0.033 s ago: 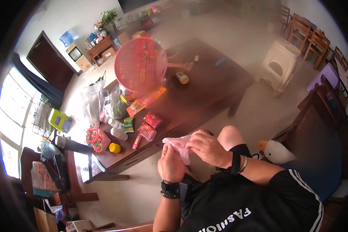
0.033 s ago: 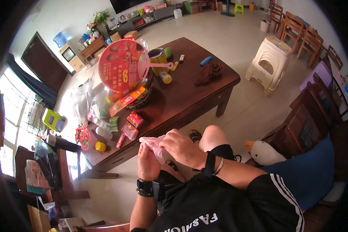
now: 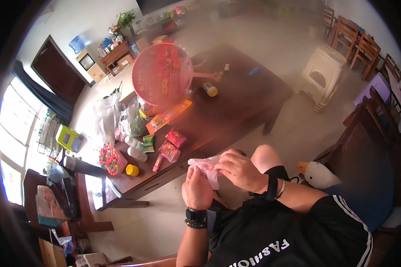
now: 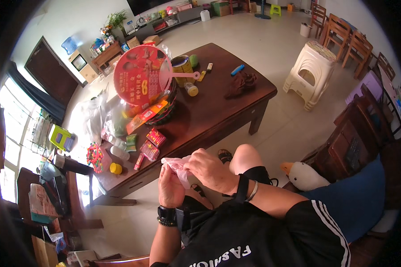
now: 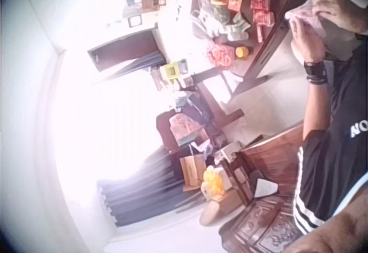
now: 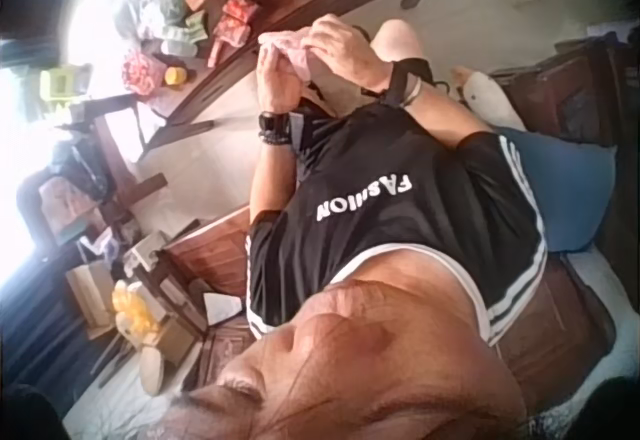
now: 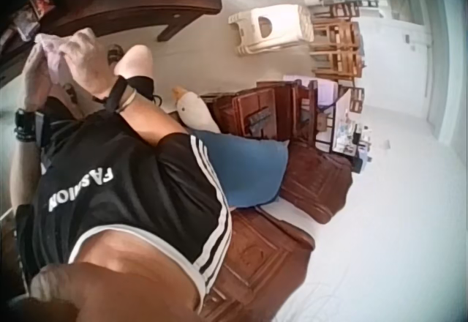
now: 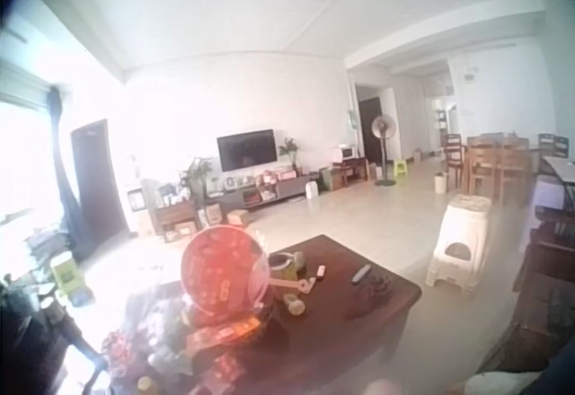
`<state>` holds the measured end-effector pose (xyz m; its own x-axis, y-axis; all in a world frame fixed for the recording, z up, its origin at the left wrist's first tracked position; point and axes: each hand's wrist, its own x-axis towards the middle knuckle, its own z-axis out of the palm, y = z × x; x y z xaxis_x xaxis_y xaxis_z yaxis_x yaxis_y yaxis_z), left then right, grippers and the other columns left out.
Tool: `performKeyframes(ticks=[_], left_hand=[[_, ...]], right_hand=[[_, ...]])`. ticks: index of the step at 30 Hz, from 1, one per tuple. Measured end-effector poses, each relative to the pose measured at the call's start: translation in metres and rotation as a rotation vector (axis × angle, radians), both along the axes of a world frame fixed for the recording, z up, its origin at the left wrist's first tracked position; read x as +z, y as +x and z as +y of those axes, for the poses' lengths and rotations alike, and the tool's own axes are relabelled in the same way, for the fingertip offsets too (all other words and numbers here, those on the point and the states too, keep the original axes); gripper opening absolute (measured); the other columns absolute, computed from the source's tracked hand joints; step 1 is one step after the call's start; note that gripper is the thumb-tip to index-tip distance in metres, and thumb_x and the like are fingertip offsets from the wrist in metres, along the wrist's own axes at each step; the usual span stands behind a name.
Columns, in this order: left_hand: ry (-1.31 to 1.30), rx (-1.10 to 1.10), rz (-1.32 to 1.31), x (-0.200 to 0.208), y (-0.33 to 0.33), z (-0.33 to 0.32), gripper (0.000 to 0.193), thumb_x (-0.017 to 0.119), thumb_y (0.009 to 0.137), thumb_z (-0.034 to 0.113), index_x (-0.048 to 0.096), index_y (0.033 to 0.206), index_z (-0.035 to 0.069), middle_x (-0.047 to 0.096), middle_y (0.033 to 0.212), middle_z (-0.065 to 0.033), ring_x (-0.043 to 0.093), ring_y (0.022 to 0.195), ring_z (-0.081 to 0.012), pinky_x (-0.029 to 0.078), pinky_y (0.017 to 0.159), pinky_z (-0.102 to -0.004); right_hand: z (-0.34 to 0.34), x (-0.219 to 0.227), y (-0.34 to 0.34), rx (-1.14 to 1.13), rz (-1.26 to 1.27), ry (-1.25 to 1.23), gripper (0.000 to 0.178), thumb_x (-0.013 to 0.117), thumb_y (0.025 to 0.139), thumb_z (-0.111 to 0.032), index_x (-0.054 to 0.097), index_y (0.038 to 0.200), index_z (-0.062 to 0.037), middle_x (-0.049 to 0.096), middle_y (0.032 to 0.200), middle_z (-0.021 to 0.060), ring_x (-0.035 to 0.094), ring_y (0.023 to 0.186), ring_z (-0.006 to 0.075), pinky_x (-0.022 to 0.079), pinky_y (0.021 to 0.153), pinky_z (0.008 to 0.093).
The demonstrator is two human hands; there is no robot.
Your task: The person sweeps debris from the floor into a dustpan using a broom, then cleans a bathroom sink and faucet with a cloth. Afterward, the person wipes a wall and unties a small plastic bag on a table.
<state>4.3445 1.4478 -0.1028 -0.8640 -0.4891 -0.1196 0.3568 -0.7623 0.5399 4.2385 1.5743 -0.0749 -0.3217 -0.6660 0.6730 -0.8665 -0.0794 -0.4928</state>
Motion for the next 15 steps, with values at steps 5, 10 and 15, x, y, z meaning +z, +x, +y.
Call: performKeyframes(ticks=[5,10,15], left_hand=[[0.012,-0.077,0.022,0.0026,-0.0006,0.0009,0.02,0.052,0.093,0.018,0.05,0.109,0.005,0.057,0.109,-0.0069,0.054,0.104,-0.0204,0.042,0.093,-0.0381],[-0.185,-0.107,-0.108,0.0044,0.0008,0.0055,0.021,0.055,0.091,0.014,0.051,0.11,0.005,0.06,0.106,-0.0076,0.057,0.101,-0.019,0.044,0.09,-0.0375],[-0.2,-0.09,-0.2,-0.0032,0.0,0.0027,0.012,0.057,0.09,0.01,0.056,0.101,0.005,0.062,0.102,-0.0079,0.059,0.095,-0.0182,0.047,0.085,-0.0354]], right_hand=[[0.0006,0.0004,-0.0026,-0.018,-0.003,0.001,0.019,0.064,0.072,0.0,0.058,0.089,-0.0057,0.051,0.084,0.0086,0.052,0.084,0.0269,0.047,0.072,0.0359],[0.0012,0.0017,-0.0027,-0.068,-0.072,-0.012,0.015,0.063,0.073,0.0,0.056,0.085,-0.005,0.051,0.084,0.0086,0.051,0.084,0.0275,0.047,0.073,0.0365],[0.0036,0.0016,-0.0068,-0.094,-0.032,0.002,0.014,0.063,0.074,-0.004,0.058,0.087,-0.0052,0.054,0.088,0.0087,0.052,0.088,0.0281,0.046,0.077,0.0382]])
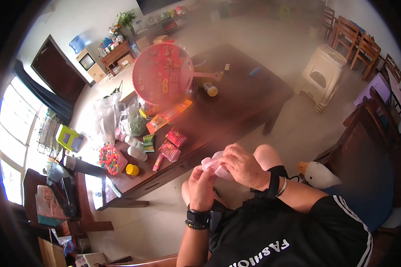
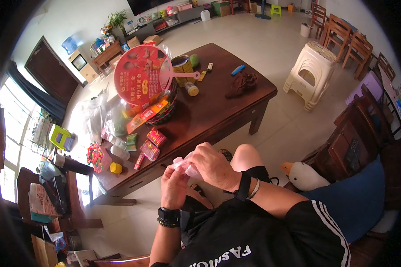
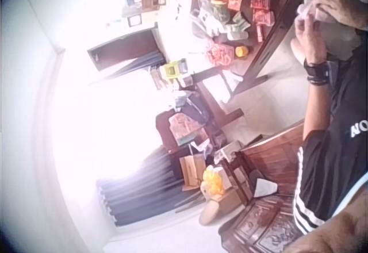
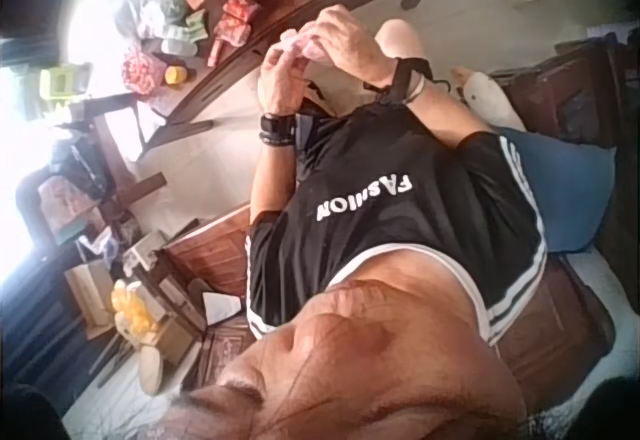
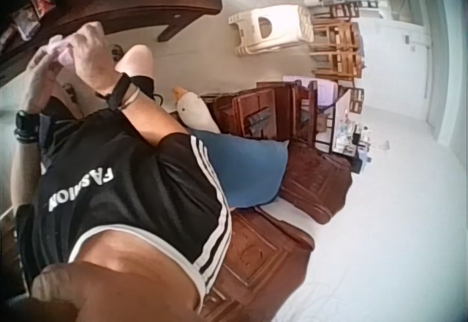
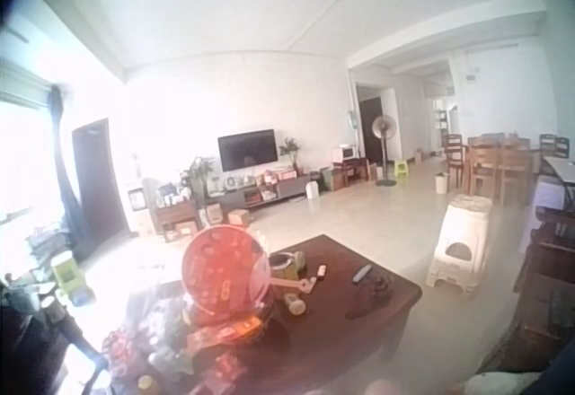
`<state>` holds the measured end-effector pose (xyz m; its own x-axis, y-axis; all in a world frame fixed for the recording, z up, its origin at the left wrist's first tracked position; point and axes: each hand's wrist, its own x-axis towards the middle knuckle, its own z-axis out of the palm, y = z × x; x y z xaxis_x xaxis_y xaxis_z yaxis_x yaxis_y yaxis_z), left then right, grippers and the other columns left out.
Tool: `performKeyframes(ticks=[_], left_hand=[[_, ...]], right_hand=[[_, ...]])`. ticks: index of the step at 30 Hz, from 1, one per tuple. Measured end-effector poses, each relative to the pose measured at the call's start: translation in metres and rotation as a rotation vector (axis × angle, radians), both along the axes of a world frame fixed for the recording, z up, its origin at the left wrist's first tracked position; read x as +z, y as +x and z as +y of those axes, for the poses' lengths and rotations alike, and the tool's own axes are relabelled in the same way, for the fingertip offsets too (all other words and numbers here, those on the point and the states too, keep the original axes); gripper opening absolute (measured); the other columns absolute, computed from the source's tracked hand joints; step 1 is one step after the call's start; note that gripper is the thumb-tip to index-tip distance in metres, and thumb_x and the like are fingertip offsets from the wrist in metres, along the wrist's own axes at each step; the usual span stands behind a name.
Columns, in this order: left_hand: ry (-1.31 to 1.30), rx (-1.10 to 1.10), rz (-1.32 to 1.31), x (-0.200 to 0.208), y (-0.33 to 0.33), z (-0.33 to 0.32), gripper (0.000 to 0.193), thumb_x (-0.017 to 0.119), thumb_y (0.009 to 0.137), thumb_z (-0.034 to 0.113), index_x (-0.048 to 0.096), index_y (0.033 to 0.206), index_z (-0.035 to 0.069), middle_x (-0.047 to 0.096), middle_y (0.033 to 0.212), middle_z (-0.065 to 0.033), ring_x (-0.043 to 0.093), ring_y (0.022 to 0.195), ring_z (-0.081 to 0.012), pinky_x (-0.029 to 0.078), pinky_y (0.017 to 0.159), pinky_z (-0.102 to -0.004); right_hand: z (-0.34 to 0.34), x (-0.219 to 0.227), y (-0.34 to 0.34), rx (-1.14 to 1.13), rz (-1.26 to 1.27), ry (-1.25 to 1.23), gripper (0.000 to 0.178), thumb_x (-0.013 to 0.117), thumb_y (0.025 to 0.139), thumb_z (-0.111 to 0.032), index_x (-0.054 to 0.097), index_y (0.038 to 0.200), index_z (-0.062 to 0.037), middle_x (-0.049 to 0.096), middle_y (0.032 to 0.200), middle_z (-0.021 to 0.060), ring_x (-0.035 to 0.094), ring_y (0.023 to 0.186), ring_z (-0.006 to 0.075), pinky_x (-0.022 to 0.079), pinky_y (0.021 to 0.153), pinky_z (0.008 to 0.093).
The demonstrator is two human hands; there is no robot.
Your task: The person sweeps debris from the floor into a dustpan using a broom, then cleans a bathroom sink and faucet with a cloth. Afterward, the person wipes a wall and unties a small plastic bag on a table.
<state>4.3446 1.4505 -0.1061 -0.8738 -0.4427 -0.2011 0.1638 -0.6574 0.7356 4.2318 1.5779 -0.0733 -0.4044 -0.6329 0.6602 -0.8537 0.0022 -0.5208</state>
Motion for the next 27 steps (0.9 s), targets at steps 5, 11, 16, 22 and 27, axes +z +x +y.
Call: performKeyframes(ticks=[5,11,16,22,27], left_hand=[[0.012,0.037,-0.014,-0.003,0.001,0.0,0.007,0.057,0.09,0.01,0.056,0.097,0.006,0.062,0.099,-0.0065,0.06,0.09,-0.0159,0.048,0.083,-0.0337],[-0.021,0.056,-0.048,0.007,-0.003,0.007,0.009,0.057,0.09,0.011,0.056,0.098,0.007,0.062,0.099,-0.0052,0.059,0.088,-0.0137,0.048,0.082,-0.0306],[-0.081,0.07,-0.02,0.015,-0.005,0.011,0.008,0.056,0.09,0.008,0.053,0.098,0.005,0.06,0.097,-0.0042,0.058,0.087,-0.0137,0.046,0.081,-0.0273],[-0.221,0.048,0.013,0.013,0.001,0.01,0.028,0.055,0.091,0.012,0.049,0.116,0.002,0.056,0.11,-0.0072,0.052,0.103,-0.0161,0.04,0.091,-0.0305],[-0.457,-0.024,-0.088,-0.003,0.006,0.008,0.046,0.056,0.091,0.022,0.044,0.13,0.001,0.05,0.126,-0.0098,0.047,0.114,-0.0166,0.033,0.099,-0.0305]], right_hand=[[0.002,0.002,0.001,-0.047,0.048,0.051,0.013,0.065,0.075,-0.008,0.059,0.087,-0.0055,0.054,0.088,0.0092,0.053,0.093,0.0278,0.046,0.078,0.0386],[-0.001,0.005,0.009,-0.056,0.111,0.001,0.014,0.067,0.075,-0.009,0.059,0.086,-0.0055,0.053,0.085,0.0083,0.053,0.093,0.0268,0.046,0.078,0.0375],[-0.003,0.002,0.01,-0.119,0.154,0.076,0.015,0.069,0.072,-0.008,0.061,0.085,-0.0059,0.056,0.085,0.0065,0.057,0.091,0.0253,0.049,0.076,0.0356],[-0.001,0.002,0.004,-0.073,-0.198,0.019,0.009,0.062,0.076,-0.005,0.061,0.084,-0.0037,0.059,0.082,0.0111,0.056,0.085,0.0278,0.048,0.073,0.0369],[0.002,0.006,0.001,0.056,-0.552,-0.005,0.007,0.06,0.081,-0.006,0.061,0.087,-0.0023,0.06,0.081,0.0126,0.058,0.078,0.0295,0.048,0.068,0.0357]])
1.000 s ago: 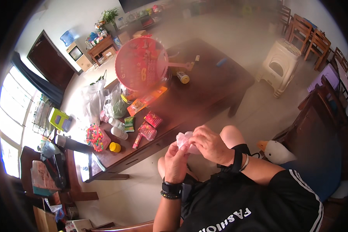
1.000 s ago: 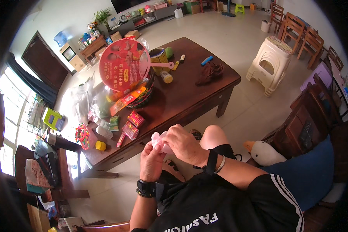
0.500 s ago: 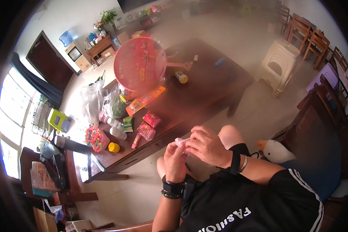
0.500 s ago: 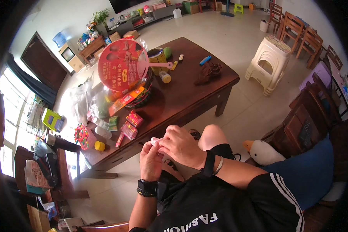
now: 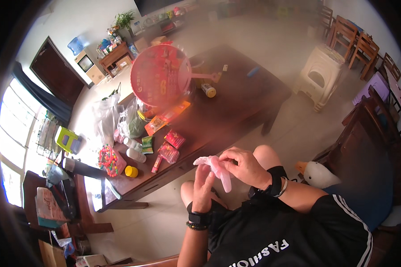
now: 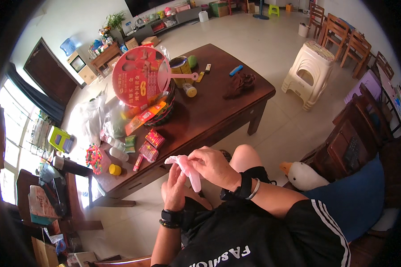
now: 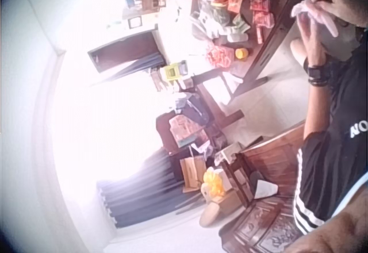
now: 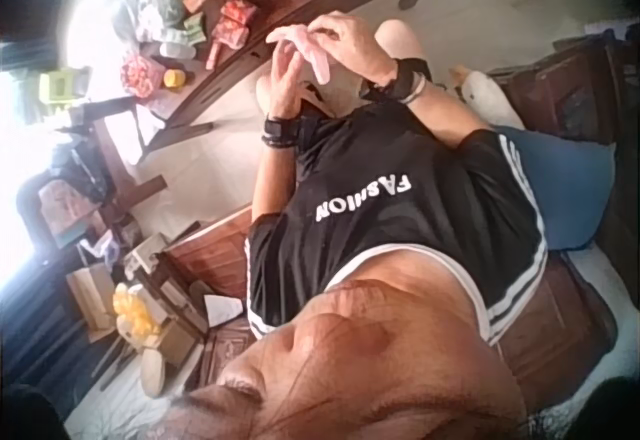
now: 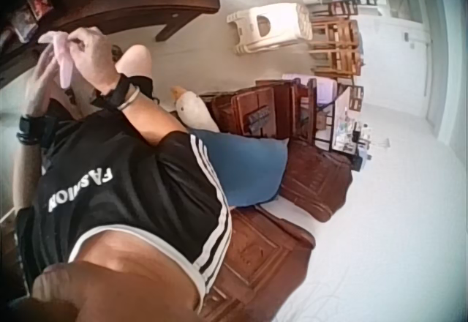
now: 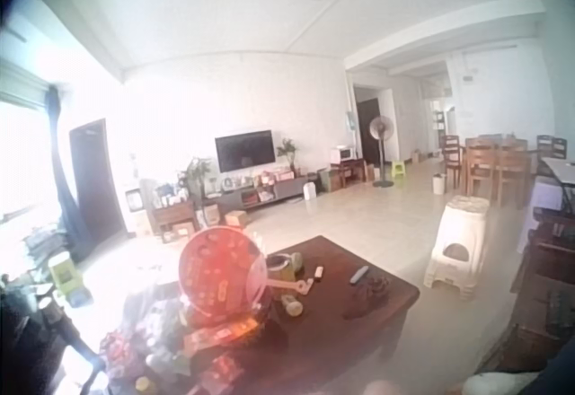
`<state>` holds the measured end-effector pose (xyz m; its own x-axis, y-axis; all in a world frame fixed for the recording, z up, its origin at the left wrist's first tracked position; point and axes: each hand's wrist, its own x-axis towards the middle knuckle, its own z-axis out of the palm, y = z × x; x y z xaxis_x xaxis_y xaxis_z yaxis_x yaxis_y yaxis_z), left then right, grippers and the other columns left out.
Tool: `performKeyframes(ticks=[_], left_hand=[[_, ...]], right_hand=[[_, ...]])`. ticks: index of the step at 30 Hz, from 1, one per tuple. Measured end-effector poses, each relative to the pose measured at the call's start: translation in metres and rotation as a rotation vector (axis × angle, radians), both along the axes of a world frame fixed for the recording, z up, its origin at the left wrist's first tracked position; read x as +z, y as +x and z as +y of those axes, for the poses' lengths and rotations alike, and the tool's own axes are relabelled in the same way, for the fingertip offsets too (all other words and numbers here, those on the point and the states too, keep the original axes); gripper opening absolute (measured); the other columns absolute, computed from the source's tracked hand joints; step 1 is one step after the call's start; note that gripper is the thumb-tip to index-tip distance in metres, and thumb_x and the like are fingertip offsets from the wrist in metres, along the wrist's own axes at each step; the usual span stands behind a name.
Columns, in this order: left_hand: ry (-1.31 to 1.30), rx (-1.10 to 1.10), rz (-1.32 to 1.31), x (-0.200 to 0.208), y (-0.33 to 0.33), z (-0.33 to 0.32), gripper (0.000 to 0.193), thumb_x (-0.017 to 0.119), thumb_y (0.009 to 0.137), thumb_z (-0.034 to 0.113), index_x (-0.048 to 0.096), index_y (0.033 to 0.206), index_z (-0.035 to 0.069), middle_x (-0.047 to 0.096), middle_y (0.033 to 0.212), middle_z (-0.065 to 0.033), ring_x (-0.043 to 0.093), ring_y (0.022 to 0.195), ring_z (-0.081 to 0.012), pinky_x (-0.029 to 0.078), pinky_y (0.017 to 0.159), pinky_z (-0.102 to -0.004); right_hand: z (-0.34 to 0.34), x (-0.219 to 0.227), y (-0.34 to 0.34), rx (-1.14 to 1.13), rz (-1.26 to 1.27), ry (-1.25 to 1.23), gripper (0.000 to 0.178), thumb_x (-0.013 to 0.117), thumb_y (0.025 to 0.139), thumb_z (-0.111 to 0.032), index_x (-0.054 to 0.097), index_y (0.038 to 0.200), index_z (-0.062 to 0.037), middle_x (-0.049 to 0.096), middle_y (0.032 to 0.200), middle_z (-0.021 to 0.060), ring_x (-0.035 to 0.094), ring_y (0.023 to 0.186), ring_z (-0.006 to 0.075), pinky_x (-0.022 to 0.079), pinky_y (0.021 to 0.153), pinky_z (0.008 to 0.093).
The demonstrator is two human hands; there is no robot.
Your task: The person sweeps debris from the floor into a dustpan using a broom, then cleans a bathroom sink and faucet with a cloth. Afterward, the person wipes a wall and unties a small plastic bag on a table.
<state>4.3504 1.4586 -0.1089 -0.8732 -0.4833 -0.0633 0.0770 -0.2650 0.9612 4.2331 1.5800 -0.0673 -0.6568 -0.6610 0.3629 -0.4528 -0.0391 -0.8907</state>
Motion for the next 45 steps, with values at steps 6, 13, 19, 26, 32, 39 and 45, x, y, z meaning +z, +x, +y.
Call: performKeyframes(ticks=[6,13,19,26,32,39,45], left_hand=[[0.019,-0.099,-0.154,-0.014,0.008,-0.011,0.018,0.056,0.092,0.016,0.056,0.105,0.003,0.06,0.094,-0.0004,0.055,0.086,-0.0092,0.043,0.079,-0.0225],[0.227,0.209,0.004,-0.014,0.013,-0.031,0.01,0.052,0.094,0.016,0.055,0.092,0.006,0.058,0.086,0.0005,0.055,0.078,-0.0087,0.044,0.071,-0.0233],[0.311,0.285,0.117,-0.006,0.021,-0.045,0.01,0.053,0.093,0.015,0.054,0.091,0.005,0.06,0.089,-0.0029,0.056,0.08,-0.0119,0.046,0.073,-0.0264],[0.435,0.096,0.315,-0.003,0.02,-0.048,0.024,0.043,0.097,0.024,0.052,0.109,0.005,0.061,0.104,-0.0096,0.06,0.095,-0.0202,0.049,0.083,-0.0353],[0.657,0.113,0.264,-0.009,0.019,-0.046,0.039,0.039,0.097,0.03,0.047,0.123,0.003,0.055,0.121,-0.0142,0.055,0.11,-0.0267,0.045,0.095,-0.0428],[0.673,0.049,0.15,-0.009,0.014,-0.033,0.035,0.043,0.096,0.028,0.048,0.121,0.004,0.056,0.119,-0.0142,0.054,0.111,-0.0264,0.045,0.095,-0.0431],[0.406,0.234,0.058,0.0,0.013,-0.038,0.022,0.045,0.096,0.015,0.05,0.114,0.005,0.06,0.102,-0.0112,0.063,0.084,-0.0202,0.054,0.068,-0.029]], right_hand=[[0.005,0.004,-0.005,-0.047,0.008,0.015,0.006,0.059,0.083,-0.006,0.059,0.086,-0.0012,0.061,0.08,0.0127,0.06,0.075,0.027,0.047,0.066,0.0347],[0.015,0.011,-0.023,-0.216,-0.129,-0.059,0.009,0.054,0.089,-0.009,0.056,0.088,0.0,0.06,0.074,0.008,0.059,0.069,0.0156,0.046,0.064,0.0276],[0.022,0.012,-0.044,-0.242,-0.416,-0.212,0.013,0.05,0.093,-0.014,0.055,0.089,-0.0035,0.062,0.081,0.0031,0.061,0.077,0.0093,0.048,0.067,0.0222],[0.012,-0.022,-0.03,-0.038,-0.732,-0.136,0.028,0.048,0.096,-0.023,0.045,0.116,-0.0036,0.062,0.087,0.0066,0.061,0.083,0.013,0.05,0.068,0.0252],[0.011,-0.036,-0.019,0.198,-0.586,0.266,0.039,0.054,0.093,-0.014,0.042,0.129,-0.0028,0.059,0.105,0.0097,0.058,0.094,0.0134,0.05,0.077,0.0273],[0.0,-0.021,-0.007,0.201,-0.532,-0.057,0.019,0.052,0.092,-0.008,0.057,0.109,-0.0005,0.062,0.092,0.0028,0.057,0.079,0.0079,0.047,0.068,0.0209],[0.012,-0.004,-0.02,0.147,-0.63,-0.132,0.012,0.049,0.091,-0.005,0.059,0.098,-0.0033,0.055,0.074,-0.0004,0.048,0.061,0.0024,0.039,0.052,0.019]])
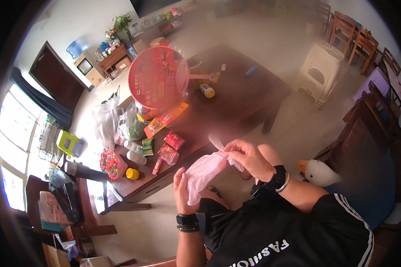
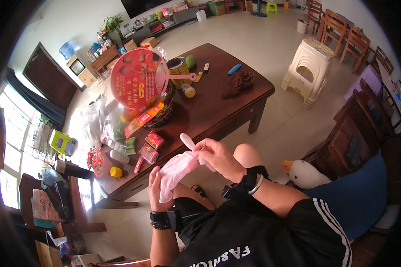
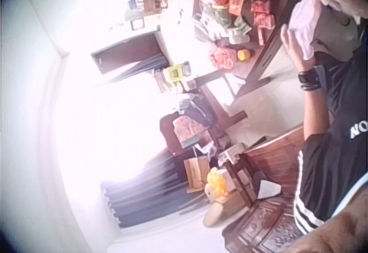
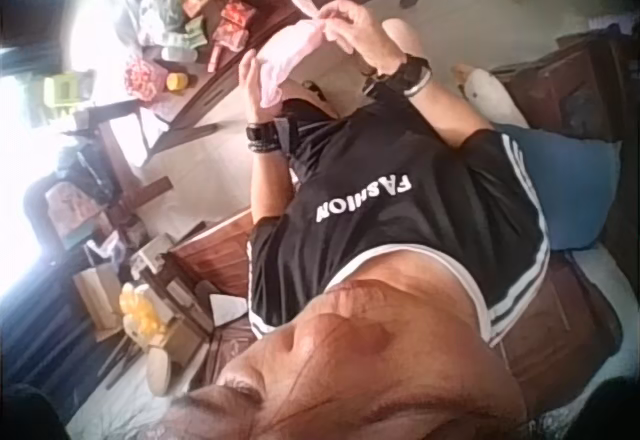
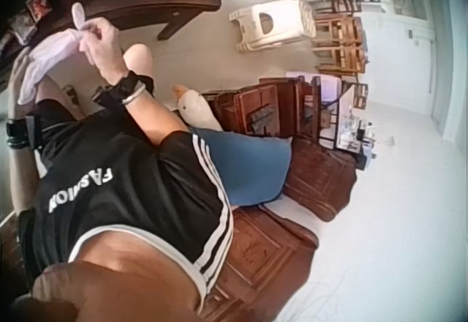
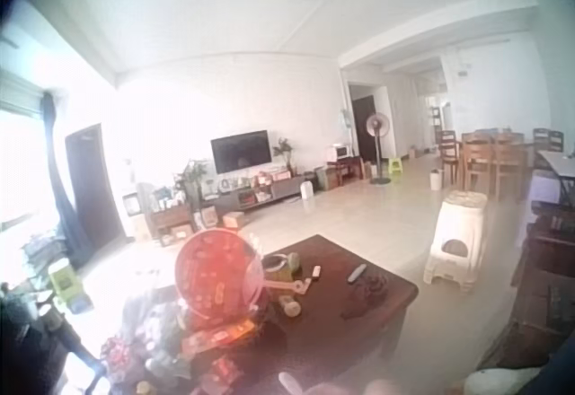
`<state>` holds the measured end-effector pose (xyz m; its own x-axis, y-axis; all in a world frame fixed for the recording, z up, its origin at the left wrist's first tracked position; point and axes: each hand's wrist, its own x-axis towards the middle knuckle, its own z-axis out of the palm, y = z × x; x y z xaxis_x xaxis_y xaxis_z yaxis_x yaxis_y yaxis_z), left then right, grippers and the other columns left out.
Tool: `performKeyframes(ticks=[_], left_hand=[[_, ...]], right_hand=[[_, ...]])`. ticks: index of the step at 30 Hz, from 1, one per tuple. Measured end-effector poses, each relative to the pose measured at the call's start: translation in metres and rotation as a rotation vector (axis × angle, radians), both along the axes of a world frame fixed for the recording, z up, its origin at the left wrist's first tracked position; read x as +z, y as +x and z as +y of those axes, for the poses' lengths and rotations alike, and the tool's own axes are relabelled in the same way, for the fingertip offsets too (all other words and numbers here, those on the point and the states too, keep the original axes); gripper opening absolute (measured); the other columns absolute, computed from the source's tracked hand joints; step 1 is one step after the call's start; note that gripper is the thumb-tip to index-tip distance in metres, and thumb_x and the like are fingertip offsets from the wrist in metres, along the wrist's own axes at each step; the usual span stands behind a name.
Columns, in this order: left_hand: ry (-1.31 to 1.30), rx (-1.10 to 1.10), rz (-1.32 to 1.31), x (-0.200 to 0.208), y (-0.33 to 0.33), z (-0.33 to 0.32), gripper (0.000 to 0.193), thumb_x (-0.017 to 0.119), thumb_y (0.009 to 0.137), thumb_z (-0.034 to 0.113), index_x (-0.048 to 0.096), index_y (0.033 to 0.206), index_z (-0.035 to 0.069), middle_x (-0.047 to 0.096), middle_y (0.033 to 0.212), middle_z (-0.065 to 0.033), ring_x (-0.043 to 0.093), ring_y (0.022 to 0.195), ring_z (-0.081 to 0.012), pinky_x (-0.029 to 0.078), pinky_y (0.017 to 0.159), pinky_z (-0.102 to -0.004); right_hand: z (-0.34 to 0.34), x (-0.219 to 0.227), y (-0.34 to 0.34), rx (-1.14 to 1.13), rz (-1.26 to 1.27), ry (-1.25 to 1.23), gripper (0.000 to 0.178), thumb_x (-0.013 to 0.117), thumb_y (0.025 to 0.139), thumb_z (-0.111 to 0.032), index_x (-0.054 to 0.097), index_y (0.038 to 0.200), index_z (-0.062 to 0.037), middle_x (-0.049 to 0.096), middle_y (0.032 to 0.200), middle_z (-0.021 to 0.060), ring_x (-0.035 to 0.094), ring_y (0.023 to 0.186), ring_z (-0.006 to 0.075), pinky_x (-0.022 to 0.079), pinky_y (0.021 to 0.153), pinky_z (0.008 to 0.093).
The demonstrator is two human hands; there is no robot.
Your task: The person sweeps debris from the floor into a dustpan using a broom, then cleans a bathroom sink and faucet with a cloth. Afterward, the person wipes a wall and unties a small plastic bag on a table.
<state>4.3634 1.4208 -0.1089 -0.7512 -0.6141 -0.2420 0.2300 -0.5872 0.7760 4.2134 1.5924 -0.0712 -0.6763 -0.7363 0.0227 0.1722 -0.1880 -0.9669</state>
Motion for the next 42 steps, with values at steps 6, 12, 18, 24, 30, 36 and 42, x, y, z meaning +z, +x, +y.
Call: performKeyframes(ticks=[6,12,18,24,30,36,42], left_hand=[[-0.421,-0.111,-0.065,0.017,-0.005,0.019,0.03,0.053,0.091,0.008,0.049,0.12,0.006,0.054,0.112,-0.008,0.051,0.107,-0.0178,0.047,0.086,-0.0326],[-0.624,-0.127,-0.128,0.016,-0.012,0.034,0.01,0.059,0.088,0.007,0.061,0.097,0.003,0.058,0.1,-0.0026,0.053,0.094,-0.0112,0.042,0.079,-0.0221],[-0.583,-0.05,-0.252,0.025,-0.009,0.031,0.019,0.054,0.093,0.019,0.061,0.092,0.001,0.061,0.087,-0.0011,0.053,0.083,-0.0092,0.04,0.08,-0.0244],[-0.615,-0.17,-0.279,0.025,-0.015,0.046,0.014,0.057,0.087,0.009,0.062,0.093,-0.002,0.062,0.09,-0.0037,0.056,0.084,-0.01,0.043,0.075,-0.0226],[-0.949,-0.001,-0.222,0.007,-0.015,0.037,0.013,0.059,0.087,0.008,0.061,0.094,-0.003,0.06,0.084,-0.0031,0.054,0.075,-0.0085,0.043,0.066,-0.0212],[-0.445,-0.046,-0.222,0.01,-0.009,0.035,0.015,0.056,0.09,0.013,0.059,0.097,0.001,0.057,0.086,-0.001,0.053,0.079,-0.0084,0.043,0.066,-0.0217],[-0.414,-0.129,-0.119,0.021,-0.015,0.043,0.022,0.056,0.091,0.016,0.059,0.102,-0.003,0.061,0.087,-0.0034,0.054,0.076,-0.0085,0.041,0.068,-0.02]], right_hand=[[-0.002,0.006,0.007,0.021,-0.023,0.025,0.011,0.051,0.091,-0.005,0.059,0.098,-0.0022,0.059,0.078,0.001,0.051,0.064,0.0042,0.042,0.054,0.0197],[-0.006,0.008,0.015,0.051,0.034,0.028,0.014,0.051,0.091,-0.007,0.06,0.1,-0.0012,0.062,0.087,0.0032,0.058,0.078,0.0072,0.048,0.067,0.0217],[0.001,0.015,0.006,-0.041,0.128,0.046,0.014,0.051,0.089,-0.006,0.06,0.098,-0.0002,0.061,0.088,0.0044,0.059,0.082,0.0103,0.049,0.073,0.0263],[-0.009,0.01,0.02,-0.08,0.47,0.052,0.012,0.054,0.089,-0.001,0.063,0.098,-0.0013,0.06,0.087,0.0027,0.055,0.075,0.0072,0.047,0.067,0.0225],[-0.006,0.013,0.018,-0.12,0.424,0.079,0.012,0.054,0.09,-0.003,0.063,0.098,-0.0024,0.056,0.08,0.0,0.053,0.068,0.0059,0.045,0.059,0.0209],[0.001,0.024,0.018,-0.082,0.22,0.21,0.012,0.052,0.088,-0.001,0.061,0.096,-0.0009,0.06,0.086,0.0056,0.059,0.076,0.0143,0.048,0.07,0.0274],[-0.004,0.014,0.017,-0.026,0.297,0.09,0.012,0.051,0.088,-0.001,0.061,0.095,-0.0017,0.059,0.087,0.0067,0.057,0.075,0.0143,0.047,0.067,0.0272]])
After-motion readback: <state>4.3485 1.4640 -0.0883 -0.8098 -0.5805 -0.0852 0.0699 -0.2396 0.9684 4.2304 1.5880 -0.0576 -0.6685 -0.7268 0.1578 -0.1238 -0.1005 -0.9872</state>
